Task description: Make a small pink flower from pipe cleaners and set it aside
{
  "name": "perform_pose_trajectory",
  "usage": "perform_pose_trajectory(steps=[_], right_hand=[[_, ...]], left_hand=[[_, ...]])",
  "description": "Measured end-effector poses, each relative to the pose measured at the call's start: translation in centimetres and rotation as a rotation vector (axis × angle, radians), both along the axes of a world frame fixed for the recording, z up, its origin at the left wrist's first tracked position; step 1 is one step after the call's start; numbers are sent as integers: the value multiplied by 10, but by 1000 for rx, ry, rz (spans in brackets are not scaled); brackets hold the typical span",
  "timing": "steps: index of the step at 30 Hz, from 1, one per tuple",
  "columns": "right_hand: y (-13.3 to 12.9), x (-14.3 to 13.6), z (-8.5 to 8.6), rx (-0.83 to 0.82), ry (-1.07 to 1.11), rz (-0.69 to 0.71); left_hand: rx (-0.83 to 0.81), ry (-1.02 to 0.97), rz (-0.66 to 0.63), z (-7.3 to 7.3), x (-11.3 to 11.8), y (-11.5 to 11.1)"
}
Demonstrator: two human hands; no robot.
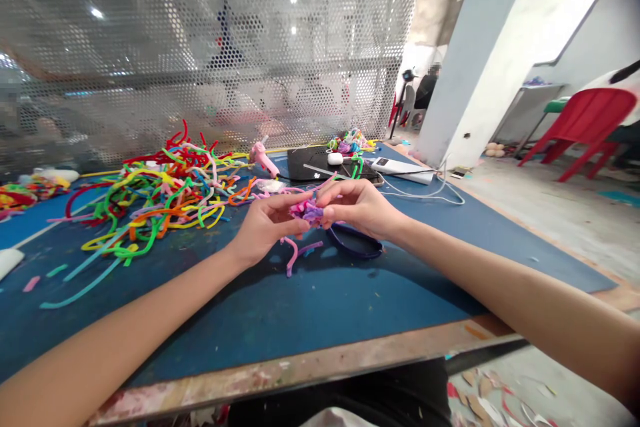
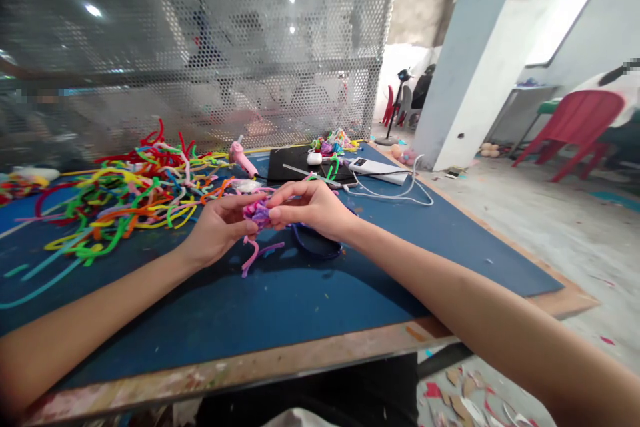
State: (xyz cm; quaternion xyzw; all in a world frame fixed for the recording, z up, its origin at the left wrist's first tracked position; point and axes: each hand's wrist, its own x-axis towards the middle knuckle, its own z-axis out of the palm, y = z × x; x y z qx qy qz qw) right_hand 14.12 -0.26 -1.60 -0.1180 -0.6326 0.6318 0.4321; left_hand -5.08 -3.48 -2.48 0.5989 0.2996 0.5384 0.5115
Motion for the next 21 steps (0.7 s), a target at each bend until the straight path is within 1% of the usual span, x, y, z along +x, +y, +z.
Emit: perform_pose_trajectory(steps=[2,6,8,10,12,16,19,21], right_hand=[[-1,1,2,31,-80,-21],[-4,1,6,52,-256,-105],[-4,1,6,46,-337,-127],[-3,1,5,34,-409,-110],[-2,0,3,2,-445,-68],[-2,-2,0,-101,-375,-14],[-3,-2,0,-177,-266,1],[-3,-2,1,-225,-192,8]], left_hand=[[22,50,10,0,-1,0],[64,192,51,0,-1,-2],[152,257,92,-1,0,-2],[255,331,117,-1,0,-3],[283,399,119,-1,-1,-3],[178,430,103,2,-2,-3],[116,372,54,2,-1,-5],[108,307,21,-1,1,-5]])
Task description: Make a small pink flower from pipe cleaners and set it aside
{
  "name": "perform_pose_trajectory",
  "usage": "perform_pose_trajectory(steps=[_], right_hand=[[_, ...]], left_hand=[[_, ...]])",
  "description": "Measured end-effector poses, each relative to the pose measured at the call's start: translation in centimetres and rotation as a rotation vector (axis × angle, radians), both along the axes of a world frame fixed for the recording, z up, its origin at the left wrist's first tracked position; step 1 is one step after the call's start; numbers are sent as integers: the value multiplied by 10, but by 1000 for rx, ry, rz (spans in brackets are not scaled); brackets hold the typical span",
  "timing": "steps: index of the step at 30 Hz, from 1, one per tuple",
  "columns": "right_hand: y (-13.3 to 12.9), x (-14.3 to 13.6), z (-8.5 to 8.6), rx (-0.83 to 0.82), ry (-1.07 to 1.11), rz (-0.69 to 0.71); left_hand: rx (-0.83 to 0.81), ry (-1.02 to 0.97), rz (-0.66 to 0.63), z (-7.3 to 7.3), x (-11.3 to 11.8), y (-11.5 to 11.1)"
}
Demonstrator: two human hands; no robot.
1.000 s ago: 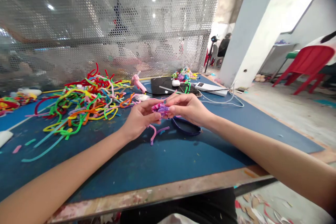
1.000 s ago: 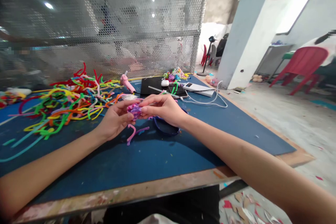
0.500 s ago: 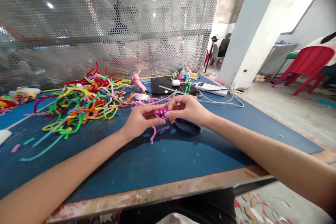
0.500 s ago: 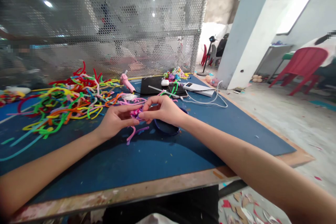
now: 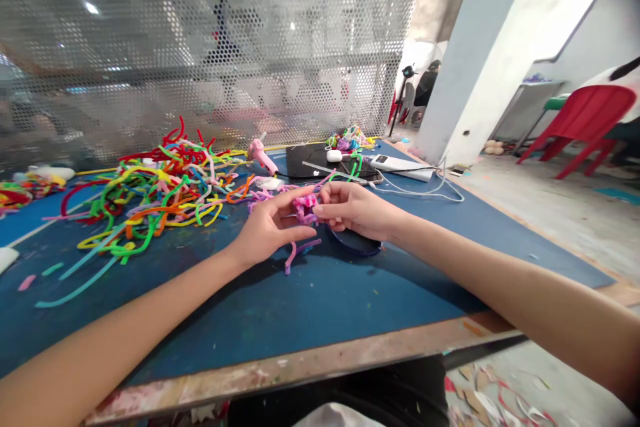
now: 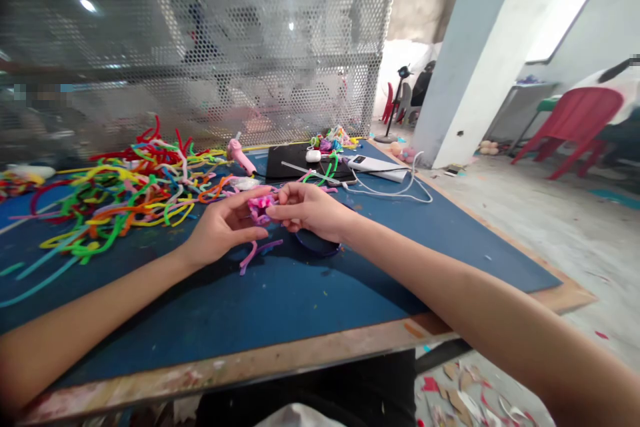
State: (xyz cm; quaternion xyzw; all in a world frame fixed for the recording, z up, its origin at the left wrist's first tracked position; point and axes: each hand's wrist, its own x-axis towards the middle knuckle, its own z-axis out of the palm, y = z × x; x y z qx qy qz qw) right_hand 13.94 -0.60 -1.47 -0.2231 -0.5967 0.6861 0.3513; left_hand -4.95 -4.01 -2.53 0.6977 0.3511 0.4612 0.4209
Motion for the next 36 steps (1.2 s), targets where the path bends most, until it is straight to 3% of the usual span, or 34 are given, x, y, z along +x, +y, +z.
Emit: perform_pose_trajectory(steps=[3,7,17,24,28,33,36], right_hand=[[0,0,2,-71,57,-13],[1,-1,2,-140,86,-42],[-5,-8,-1,-47,67,-185],[-6,-9,-2,39,55,-179],[-2,-7,-6,-4,-23,-67],[3,-5,-10,70,-36,-107],[2,-5,-9,39,12,-104]], left_hand=[[18,-100,11,-6,5,0],[33,-176,166,-10,9,3],[8,-124,205,-6,8,-3],[53,-147,198,-5,7,1],[68,-133,217,-3,3,5],[166,-32,279,-3,-2,9],[174,-4,248,-4,-2,8]])
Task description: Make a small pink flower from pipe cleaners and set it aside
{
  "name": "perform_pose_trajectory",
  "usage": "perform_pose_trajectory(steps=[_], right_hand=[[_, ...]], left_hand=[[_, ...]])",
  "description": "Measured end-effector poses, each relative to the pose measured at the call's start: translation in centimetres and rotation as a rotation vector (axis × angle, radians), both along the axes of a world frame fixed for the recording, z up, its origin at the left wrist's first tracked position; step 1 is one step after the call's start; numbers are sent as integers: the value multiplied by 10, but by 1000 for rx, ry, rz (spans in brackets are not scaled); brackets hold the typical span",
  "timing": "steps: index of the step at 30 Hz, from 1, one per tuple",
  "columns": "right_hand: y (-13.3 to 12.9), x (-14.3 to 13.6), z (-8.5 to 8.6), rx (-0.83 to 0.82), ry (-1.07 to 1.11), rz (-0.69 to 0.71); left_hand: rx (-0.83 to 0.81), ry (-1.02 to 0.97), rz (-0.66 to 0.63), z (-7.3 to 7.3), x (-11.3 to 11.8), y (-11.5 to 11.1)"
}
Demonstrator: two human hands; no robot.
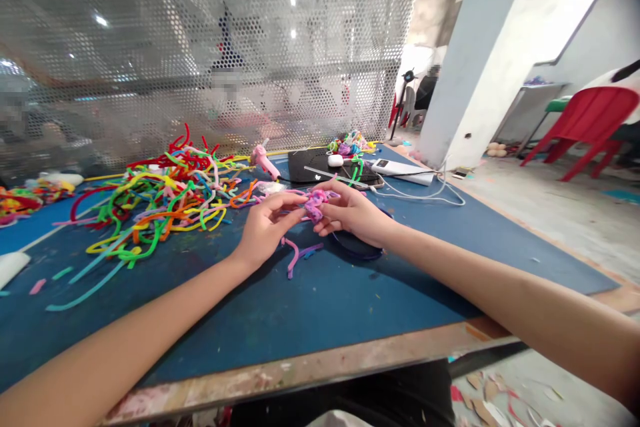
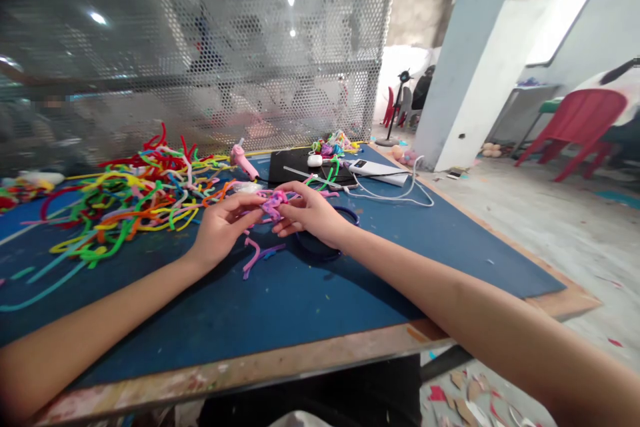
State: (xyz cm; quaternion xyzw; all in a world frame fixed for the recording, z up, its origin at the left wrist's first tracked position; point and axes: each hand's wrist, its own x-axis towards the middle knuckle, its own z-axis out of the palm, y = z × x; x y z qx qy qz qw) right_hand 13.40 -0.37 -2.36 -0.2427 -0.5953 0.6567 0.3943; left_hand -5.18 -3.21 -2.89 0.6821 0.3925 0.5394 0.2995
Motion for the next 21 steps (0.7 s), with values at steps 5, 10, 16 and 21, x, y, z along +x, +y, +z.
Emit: perform_pose_trajectory(steps=[5,10,16,21], right_hand=[[-1,-1,2,-41,105,3],[-2,-1,4,-148,206,88],[-5,-1,6,-175,257,128],[-3,-2,2,-47,229,78]], left_hand=[[-5,25,-96,-3,2,-4],[109,125,-59,-8,4,-6],[168,139,-31,-5,1,-5],[159,38,-57,-6,2,-3]])
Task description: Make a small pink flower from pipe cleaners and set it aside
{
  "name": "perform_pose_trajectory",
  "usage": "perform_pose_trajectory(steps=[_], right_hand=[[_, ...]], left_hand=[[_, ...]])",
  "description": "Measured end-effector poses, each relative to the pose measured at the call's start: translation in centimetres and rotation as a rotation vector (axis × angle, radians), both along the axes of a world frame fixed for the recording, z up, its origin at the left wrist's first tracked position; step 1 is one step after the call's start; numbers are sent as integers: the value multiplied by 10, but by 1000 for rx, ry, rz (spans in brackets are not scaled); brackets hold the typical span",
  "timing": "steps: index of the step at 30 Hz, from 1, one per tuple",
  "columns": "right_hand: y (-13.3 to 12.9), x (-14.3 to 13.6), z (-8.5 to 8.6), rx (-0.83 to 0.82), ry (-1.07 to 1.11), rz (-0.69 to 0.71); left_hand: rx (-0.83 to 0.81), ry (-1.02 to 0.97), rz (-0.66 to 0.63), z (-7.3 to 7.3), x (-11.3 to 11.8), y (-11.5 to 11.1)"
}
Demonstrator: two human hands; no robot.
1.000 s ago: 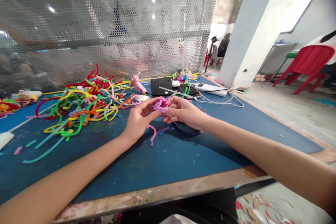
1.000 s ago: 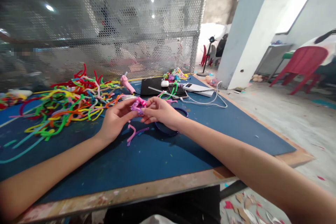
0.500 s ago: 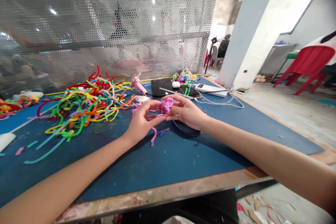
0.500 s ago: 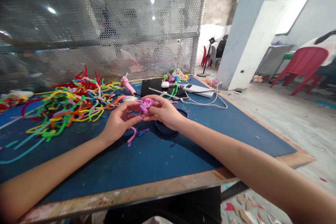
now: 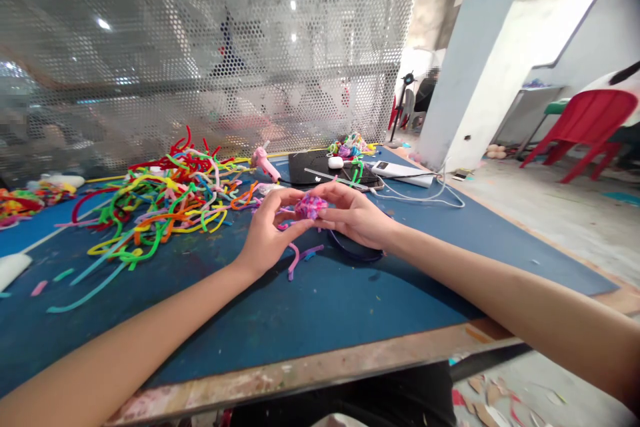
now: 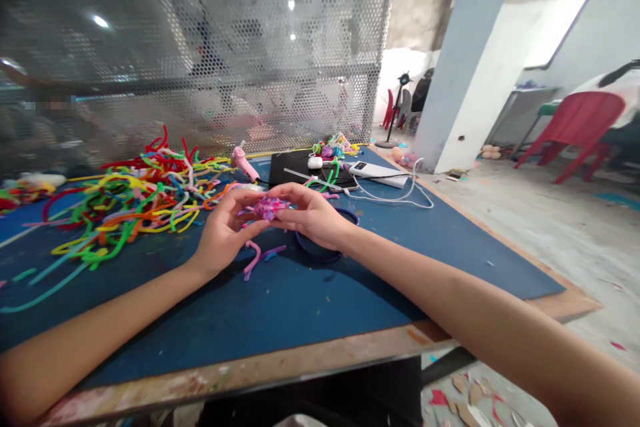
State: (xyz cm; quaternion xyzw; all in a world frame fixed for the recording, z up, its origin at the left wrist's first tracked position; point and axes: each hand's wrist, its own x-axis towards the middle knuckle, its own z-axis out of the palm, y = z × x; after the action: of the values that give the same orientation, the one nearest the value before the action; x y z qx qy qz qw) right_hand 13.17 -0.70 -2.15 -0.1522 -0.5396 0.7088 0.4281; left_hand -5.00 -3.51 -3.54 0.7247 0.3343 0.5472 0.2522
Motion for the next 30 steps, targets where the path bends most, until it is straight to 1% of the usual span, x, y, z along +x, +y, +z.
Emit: perform_pose_trajectory(steps=[5,9,13,15,18,20,21,25,30], right_hand=[[1,1,0,70,-17,-78],[4,2,-2,123,-39,-106],[10,3,-8,201,-120,-139],[12,4,-9,245,-166,-171],[10,5,-6,313,-291,-279],[8,4,-3,316,-356,-321],[6,4,-2,301,-362,-312],[3,3,0,202,-292,-195],[7,5,-4,179,-219,-184]], left_hand=[[-28,-54,42,-4,1,5],[-125,-80,64,1,0,4],[-253,-143,46,4,-1,5],[-269,-169,29,1,-2,8],[-267,-196,31,-3,-5,13],[-252,-213,44,-5,-6,16],[-242,-221,52,-4,-6,17],[-212,-228,59,0,-6,15],[-209,-218,28,4,-4,9]])
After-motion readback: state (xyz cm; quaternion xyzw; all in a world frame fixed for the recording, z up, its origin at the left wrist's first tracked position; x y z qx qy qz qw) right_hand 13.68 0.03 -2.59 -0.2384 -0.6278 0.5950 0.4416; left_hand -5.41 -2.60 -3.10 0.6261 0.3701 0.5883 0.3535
